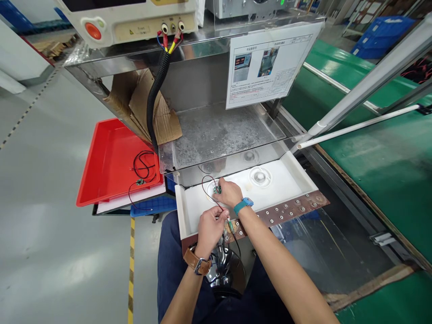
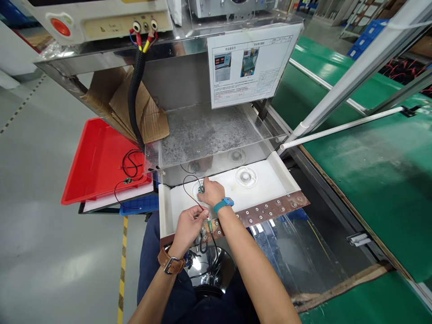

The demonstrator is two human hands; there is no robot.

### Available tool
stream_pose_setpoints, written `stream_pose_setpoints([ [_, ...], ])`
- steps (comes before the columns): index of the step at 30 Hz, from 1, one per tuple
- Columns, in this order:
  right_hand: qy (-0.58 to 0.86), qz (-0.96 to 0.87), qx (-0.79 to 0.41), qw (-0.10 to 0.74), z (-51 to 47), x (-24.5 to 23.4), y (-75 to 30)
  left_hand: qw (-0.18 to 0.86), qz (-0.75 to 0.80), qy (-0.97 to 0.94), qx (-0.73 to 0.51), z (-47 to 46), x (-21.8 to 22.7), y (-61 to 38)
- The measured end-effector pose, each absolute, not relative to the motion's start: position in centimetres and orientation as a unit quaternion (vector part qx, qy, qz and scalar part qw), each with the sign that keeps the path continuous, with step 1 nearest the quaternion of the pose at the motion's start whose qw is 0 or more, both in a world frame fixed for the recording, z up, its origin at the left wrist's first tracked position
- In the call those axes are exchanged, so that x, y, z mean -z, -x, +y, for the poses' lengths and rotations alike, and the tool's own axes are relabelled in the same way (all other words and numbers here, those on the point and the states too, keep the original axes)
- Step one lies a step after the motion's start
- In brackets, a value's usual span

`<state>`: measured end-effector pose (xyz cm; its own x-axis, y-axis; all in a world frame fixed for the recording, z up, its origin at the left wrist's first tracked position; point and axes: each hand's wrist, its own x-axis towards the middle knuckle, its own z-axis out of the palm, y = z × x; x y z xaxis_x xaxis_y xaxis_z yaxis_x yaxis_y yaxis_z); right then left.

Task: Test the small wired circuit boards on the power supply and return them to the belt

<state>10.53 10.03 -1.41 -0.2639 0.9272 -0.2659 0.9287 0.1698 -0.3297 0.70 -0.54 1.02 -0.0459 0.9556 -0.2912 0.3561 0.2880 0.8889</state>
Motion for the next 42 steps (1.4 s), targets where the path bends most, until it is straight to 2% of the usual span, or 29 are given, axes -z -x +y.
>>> stream_pose_setpoints([
  [42,-0.607,0.762,0.226,0.018,10.05,1.50,-10.57,0.485,0.639,-0.495,-0.334,-0.48,-1.65,-0.92],
])
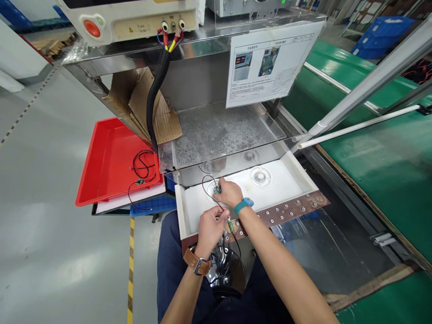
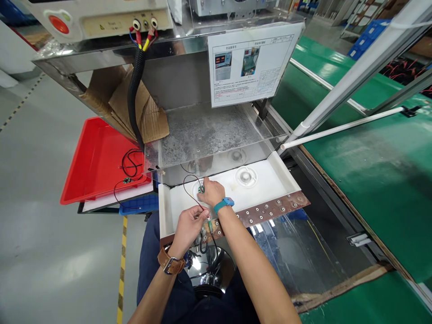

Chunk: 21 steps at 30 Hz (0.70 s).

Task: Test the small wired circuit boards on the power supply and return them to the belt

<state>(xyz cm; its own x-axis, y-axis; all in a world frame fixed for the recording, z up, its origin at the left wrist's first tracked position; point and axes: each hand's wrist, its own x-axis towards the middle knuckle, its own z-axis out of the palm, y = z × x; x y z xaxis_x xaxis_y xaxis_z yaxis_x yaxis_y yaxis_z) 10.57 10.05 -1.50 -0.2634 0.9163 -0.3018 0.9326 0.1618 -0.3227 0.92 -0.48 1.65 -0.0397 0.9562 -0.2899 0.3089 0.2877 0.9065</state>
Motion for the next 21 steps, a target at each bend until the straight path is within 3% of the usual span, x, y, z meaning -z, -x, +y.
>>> stream_pose_setpoints([
  [21,-0.607,0.763,0.222,0.008,10.04,1.34,-10.57,0.473,0.654,-0.504,-0.308,-0.51,-1.25,-0.72],
])
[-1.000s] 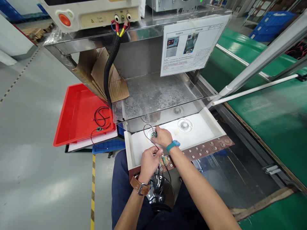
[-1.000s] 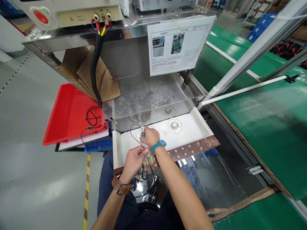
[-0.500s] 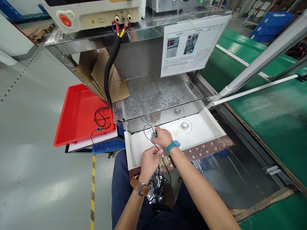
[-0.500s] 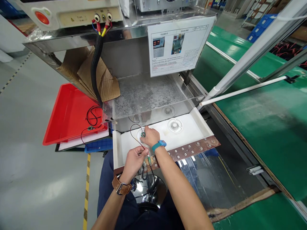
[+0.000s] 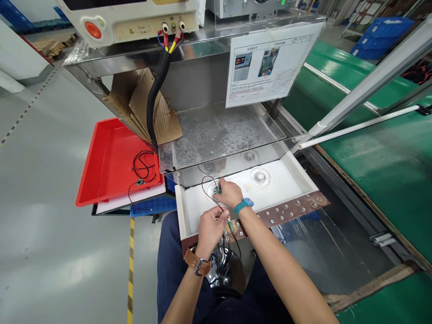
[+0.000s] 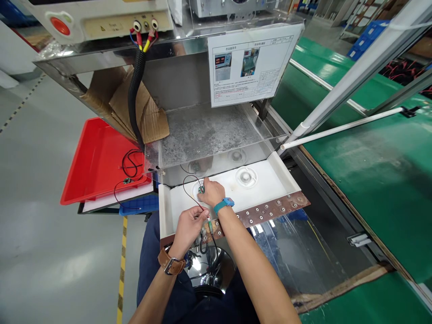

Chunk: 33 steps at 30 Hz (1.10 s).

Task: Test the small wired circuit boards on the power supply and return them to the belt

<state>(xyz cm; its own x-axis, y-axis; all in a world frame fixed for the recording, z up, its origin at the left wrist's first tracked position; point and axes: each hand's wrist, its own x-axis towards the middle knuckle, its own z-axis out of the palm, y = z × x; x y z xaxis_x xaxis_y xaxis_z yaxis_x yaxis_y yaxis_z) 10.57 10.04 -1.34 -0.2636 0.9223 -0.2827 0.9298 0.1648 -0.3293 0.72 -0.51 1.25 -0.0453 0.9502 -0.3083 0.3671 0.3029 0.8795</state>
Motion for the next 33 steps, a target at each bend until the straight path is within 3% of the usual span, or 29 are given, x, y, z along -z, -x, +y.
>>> stream_pose_setpoints([
  [33,-0.610,0.762,0.219,-0.006,10.05,1.58,-10.56,0.476,0.653,-0.492,-0.324,-0.42,-0.78,-0.67],
])
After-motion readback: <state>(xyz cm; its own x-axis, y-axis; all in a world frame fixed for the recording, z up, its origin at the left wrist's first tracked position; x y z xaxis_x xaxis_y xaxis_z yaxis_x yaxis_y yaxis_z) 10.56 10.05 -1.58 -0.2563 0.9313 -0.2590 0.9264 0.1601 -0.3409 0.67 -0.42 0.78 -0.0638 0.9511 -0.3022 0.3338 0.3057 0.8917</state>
